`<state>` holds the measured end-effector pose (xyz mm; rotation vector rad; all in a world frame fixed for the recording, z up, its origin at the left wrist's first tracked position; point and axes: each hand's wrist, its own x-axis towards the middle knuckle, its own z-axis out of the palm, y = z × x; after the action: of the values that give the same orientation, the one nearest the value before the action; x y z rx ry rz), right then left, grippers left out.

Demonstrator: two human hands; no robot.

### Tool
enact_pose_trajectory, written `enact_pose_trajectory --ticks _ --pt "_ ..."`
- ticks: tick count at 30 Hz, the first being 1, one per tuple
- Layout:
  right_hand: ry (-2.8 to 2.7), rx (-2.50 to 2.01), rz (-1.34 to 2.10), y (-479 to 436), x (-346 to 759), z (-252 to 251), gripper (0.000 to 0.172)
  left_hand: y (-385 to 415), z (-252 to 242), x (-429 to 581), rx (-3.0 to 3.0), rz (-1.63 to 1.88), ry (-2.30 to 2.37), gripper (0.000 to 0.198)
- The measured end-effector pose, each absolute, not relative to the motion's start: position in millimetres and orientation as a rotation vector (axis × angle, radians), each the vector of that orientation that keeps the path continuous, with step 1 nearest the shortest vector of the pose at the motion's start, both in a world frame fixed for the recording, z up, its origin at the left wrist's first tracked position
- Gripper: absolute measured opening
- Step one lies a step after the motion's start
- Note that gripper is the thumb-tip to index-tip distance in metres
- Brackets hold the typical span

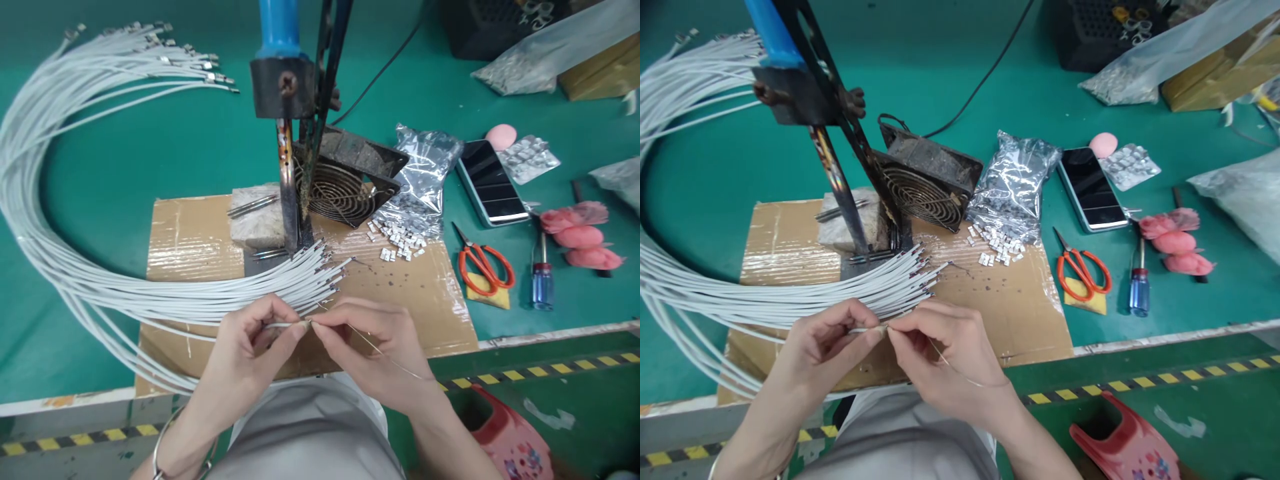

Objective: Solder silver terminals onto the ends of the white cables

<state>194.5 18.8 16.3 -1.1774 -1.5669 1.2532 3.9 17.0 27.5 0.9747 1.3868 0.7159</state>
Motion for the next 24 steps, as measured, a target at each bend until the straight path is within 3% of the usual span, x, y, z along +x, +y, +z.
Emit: enact_pose_trajectory --ticks 6,12,20,24 --pt "-1.438 -1.237 1.375 20.7 196.1 22.7 0.021 10.3 32.0 8.2 0.999 0.77 1.463 0.014" --pt "-1.07 -1.262 1.279 10.2 174.6 11.4 0.018 4.2 22.0 11.0 1.115 0.887 1.397 0.019" --pt "-1.305 -1.116 0.607 -2.2 148.6 -10.1 0.031 1.8 34.5 21.3 0.757 0.928 1.382 0.019" --pt "-1.469 -1.068 0.59 7.4 159.8 -8.2 0.029 9.7 31.4 16.9 0.682 0.962 1.359 0.019"
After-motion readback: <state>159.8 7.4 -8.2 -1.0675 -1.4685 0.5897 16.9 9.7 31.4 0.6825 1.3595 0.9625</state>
